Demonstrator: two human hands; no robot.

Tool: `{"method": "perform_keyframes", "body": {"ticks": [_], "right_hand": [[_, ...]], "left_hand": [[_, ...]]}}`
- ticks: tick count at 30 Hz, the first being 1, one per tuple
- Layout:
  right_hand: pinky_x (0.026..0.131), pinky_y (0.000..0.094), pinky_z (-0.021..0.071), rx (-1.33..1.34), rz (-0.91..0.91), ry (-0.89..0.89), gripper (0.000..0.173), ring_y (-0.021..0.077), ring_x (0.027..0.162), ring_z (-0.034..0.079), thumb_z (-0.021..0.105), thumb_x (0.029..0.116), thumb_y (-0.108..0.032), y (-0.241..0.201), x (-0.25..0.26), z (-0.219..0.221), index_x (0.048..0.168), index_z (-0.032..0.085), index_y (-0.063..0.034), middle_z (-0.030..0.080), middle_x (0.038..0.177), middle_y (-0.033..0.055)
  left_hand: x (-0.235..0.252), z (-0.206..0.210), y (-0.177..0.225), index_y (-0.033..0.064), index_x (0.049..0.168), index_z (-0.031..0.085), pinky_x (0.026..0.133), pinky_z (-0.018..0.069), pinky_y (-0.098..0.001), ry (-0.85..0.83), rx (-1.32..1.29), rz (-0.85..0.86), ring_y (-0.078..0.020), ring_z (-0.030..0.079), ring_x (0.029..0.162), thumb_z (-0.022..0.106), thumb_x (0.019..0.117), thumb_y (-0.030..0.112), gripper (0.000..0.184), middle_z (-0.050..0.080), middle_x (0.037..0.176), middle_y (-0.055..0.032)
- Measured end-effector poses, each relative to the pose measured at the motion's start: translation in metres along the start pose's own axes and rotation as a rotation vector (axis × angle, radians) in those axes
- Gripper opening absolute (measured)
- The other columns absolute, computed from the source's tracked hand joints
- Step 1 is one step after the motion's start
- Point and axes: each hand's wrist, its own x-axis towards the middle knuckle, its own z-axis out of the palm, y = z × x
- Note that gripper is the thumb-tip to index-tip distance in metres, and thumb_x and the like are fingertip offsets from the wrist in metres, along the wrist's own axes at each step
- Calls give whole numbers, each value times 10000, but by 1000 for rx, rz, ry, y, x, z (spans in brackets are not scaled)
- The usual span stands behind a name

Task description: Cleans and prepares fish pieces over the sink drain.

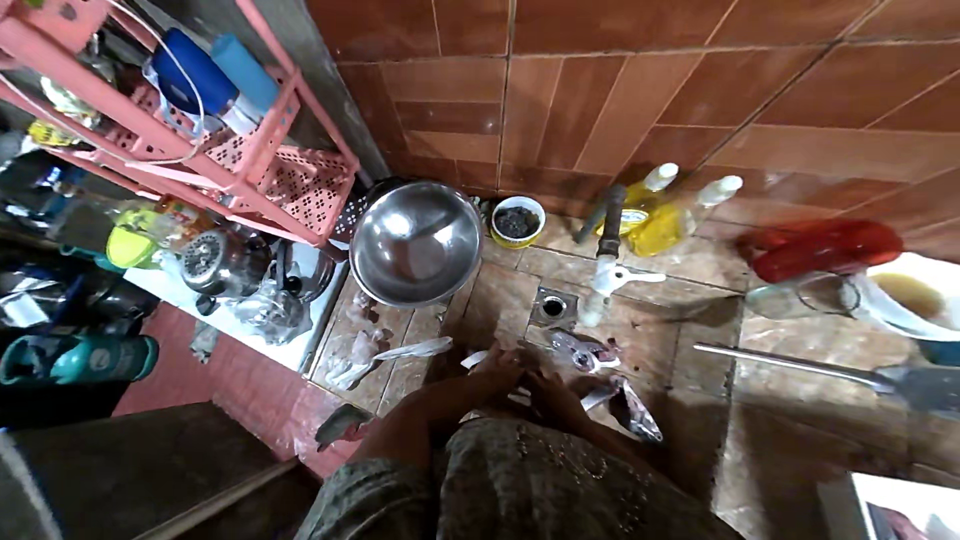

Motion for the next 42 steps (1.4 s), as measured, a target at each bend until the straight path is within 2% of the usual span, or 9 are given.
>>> {"method": "perform_keyframes", "body": {"ticks": [4,9,13,19,23,26,32,37,42], "right_hand": [[1000,595,511,-23,18,-18,554,450,1381,455,696,920,-194,3,-1,-13,1452,553,-147,422,1539,228],[1069,689,397,-28,-32,-5,816,504,1454,347,763,890,-374,2,9,0,1587,387,-178,357,1612,229],[1017,649,476,44,-45,157,578,466,1385,464,657,964,-362,2,20,13,1500,517,-199,472,1532,216],[1073,592,462,161,-122,-1,491,411,1317,552,614,1007,-250,-1,15,-6,1470,531,-109,553,1447,217],[1124,544,430,448,-167,-58,578,382,1321,557,658,993,-181,-5,3,-23,1513,454,-32,552,1445,245],[1123,490,448,632,-215,-23,655,321,1299,580,752,930,-253,0,-4,-26,1489,488,-35,580,1419,220],[1058,575,472,514,-166,-70,499,355,1196,645,658,989,-320,4,-12,-42,1447,582,-137,674,1284,203],[1021,555,483,542,-111,-71,375,338,1120,661,620,1013,-312,11,-19,-39,1236,693,-19,701,1171,212],[972,533,515,563,-105,-168,368,312,1042,685,607,1017,-320,20,-19,-30,1225,699,-31,717,1117,187]], "left_hand": [[3,4,-2,127,1547,424,1203,49,-724,-27,-14,-4,-387,335,1484,715,936,206,682,530,1493,-147],[-1,-10,-1,98,1347,625,1209,115,-691,-63,-100,-51,-362,398,1434,725,921,317,489,621,1387,-94],[-1,-23,-10,87,1347,629,1200,149,-700,-81,-194,-46,-391,416,1421,703,911,463,581,616,1390,-138],[6,-28,-19,120,1387,614,1194,83,-729,-136,-299,-87,-388,436,1417,631,933,585,650,609,1401,-160],[-1,-46,-14,33,1313,648,1132,260,-726,-128,-408,-56,-433,542,1296,634,981,462,543,642,1309,-237],[-10,-62,-13,-40,1205,671,1015,440,-666,-138,-590,-31,-436,617,1177,619,1010,365,452,667,1200,-274],[-14,-69,-9,-10,1255,658,894,502,-611,-219,-743,-59,-384,667,986,482,1066,405,489,684,1100,-254],[-19,-70,-1,-39,1153,669,842,511,-562,-216,-757,-35,-341,659,908,415,1088,423,531,683,1024,-225],[-21,-63,5,-60,1155,662,916,494,-611,-243,-691,-38,-389,660,1037,468,1076,398,503,679,1093,-258]]}}
